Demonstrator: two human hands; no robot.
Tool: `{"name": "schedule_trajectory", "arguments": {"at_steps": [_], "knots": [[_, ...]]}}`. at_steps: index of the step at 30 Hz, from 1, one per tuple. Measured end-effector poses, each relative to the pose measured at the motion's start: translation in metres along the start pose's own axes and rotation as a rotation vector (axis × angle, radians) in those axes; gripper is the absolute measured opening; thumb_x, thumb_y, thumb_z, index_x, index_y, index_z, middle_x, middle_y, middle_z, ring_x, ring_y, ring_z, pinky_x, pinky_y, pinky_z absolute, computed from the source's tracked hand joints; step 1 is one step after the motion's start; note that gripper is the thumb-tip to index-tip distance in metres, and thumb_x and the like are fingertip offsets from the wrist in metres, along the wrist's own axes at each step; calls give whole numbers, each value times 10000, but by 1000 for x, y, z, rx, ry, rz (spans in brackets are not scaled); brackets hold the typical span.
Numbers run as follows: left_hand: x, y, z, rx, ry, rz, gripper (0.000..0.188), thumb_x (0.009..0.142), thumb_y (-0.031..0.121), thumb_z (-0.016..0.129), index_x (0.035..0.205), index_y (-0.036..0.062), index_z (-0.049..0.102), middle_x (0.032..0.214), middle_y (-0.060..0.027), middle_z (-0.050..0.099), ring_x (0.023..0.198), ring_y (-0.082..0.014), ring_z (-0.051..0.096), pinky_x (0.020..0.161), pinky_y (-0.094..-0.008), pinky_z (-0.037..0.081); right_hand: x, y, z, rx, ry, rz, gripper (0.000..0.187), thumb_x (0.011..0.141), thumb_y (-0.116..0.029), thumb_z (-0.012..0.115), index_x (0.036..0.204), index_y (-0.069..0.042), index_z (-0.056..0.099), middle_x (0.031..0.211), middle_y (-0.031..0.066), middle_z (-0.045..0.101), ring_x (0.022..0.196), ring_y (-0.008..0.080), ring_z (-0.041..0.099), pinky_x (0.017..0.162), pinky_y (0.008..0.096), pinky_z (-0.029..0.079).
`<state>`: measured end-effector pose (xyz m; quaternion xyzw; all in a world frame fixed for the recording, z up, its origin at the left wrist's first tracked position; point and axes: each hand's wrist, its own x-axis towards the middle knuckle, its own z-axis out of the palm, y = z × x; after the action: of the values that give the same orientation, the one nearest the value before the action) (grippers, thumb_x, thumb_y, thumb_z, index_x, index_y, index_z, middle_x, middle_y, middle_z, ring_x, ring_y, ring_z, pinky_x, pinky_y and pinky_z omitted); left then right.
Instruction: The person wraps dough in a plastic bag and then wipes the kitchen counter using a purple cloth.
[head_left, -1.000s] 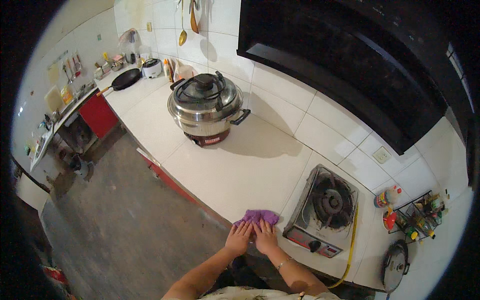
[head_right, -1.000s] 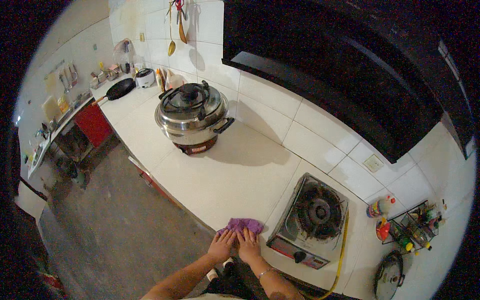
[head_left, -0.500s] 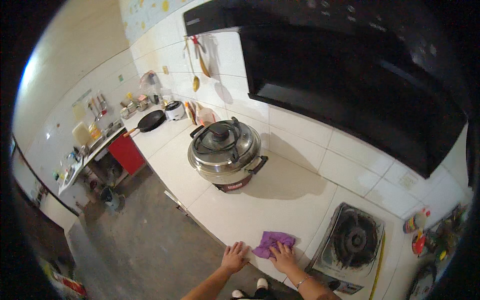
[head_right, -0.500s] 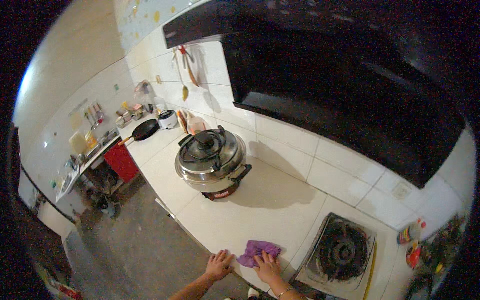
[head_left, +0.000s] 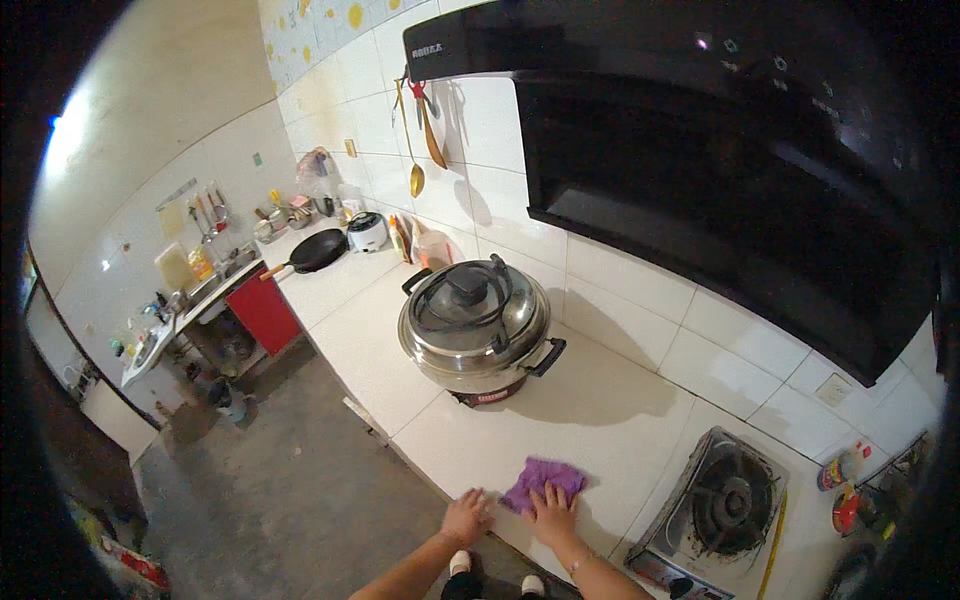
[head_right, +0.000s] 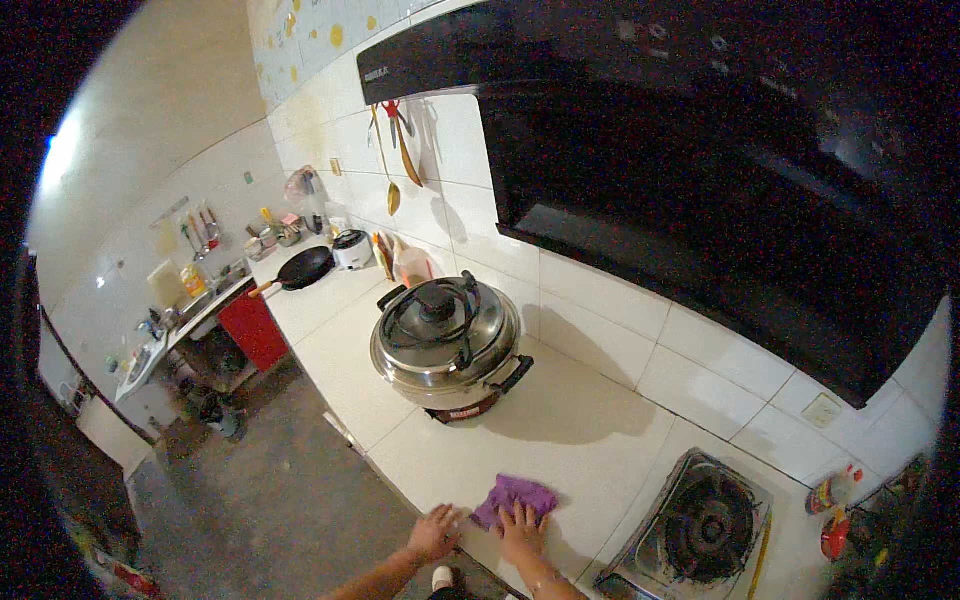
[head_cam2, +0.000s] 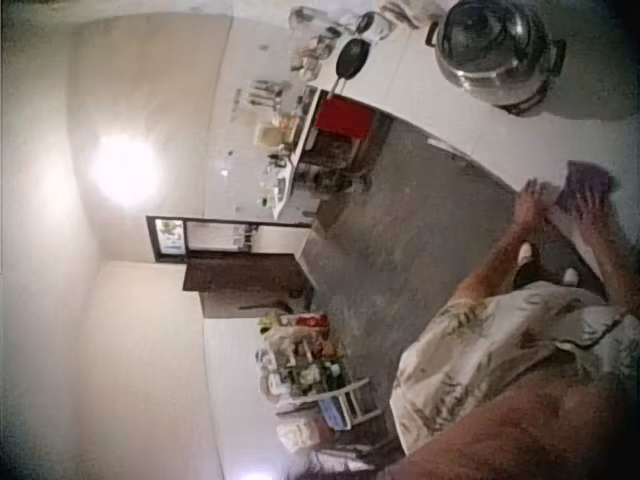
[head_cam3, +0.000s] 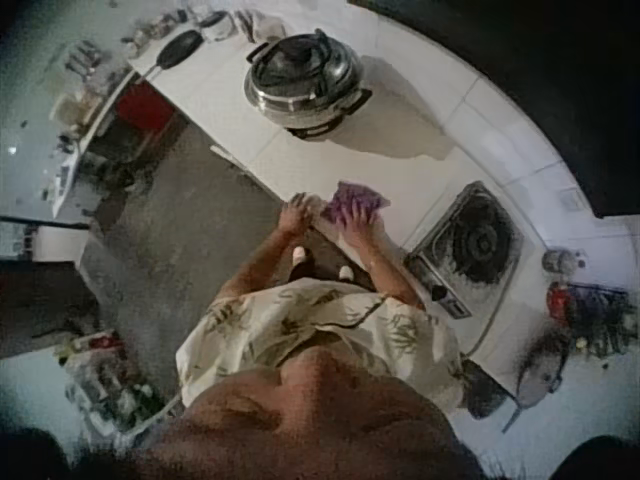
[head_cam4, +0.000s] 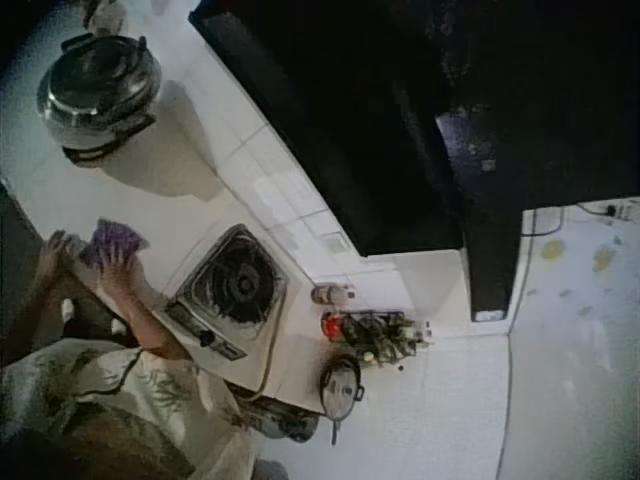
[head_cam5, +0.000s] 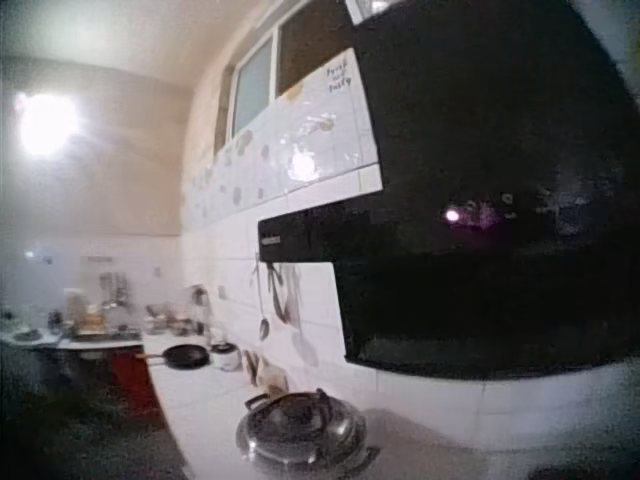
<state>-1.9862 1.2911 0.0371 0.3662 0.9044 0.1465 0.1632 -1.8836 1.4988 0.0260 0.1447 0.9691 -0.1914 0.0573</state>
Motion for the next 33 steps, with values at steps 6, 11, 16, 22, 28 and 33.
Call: {"name": "schedule_trajectory", "arguments": {"at_steps": [6, 11, 16, 22, 28, 33], "knots": [[6, -48, -44, 138, -20, -82, 696, 821, 453, 596, 1417, 185, 354, 1502, -115, 266, 1390, -315, 232, 1113, -471, 228, -56, 26, 4, 50, 83, 97, 563, 830, -468, 575, 1304, -177, 490, 1438, 141, 335, 1324, 347, 287, 1079, 604, 122], [12, -73, -37, 131, -27, 75, 728, 810, 462, 608, 1428, 191, 335, 1501, -126, 265, 1387, -322, 234, 1116, -466, 216, 11, 41, -1, 23, 334, 361, 618, 828, -394, 599, 1368, -167, 401, 1485, 175, 251, 1329, 420, 247, 1041, 618, 219], [11, -83, -53, 185, -82, 181, 705, 824, 429, 599, 1433, 200, 328, 1503, -130, 251, 1380, -318, 245, 1100, -465, 245, 66, -37, 9, 13, 171, 384, 590, 884, -447, 500, 1398, -186, 373, 1506, 163, 232, 1362, 404, 217, 1070, 622, 158], [13, -104, -76, 170, -192, 278, 658, 838, 376, 585, 1425, 209, 338, 1510, -113, 234, 1374, -309, 253, 1078, -470, 284, -23, -106, 56, 33, 136, 95, 509, 908, -415, 487, 1355, -176, 447, 1470, 175, 295, 1352, 381, 243, 1085, 594, 147], [16, -117, -60, 127, -122, 325, 697, 783, 353, 652, 1402, 200, 370, 1496, -112, 260, 1369, -320, 258, 1058, -501, 311, -42, -52, 34, 1, 271, 374, 507, 910, -321, 515, 1363, -116, 415, 1480, 196, 260, 1348, 424, 226, 1078, 584, 168], [19, -111, -62, 141, -188, 319, 699, 772, 329, 678, 1394, 186, 391, 1503, -107, 258, 1383, -320, 237, 1093, -475, 277, 42, -52, 38, 106, 394, 538, 648, 839, -422, 576, 1404, -201, 349, 1482, 214, 225, 1326, 463, 216, 1038, 660, 152]]}}
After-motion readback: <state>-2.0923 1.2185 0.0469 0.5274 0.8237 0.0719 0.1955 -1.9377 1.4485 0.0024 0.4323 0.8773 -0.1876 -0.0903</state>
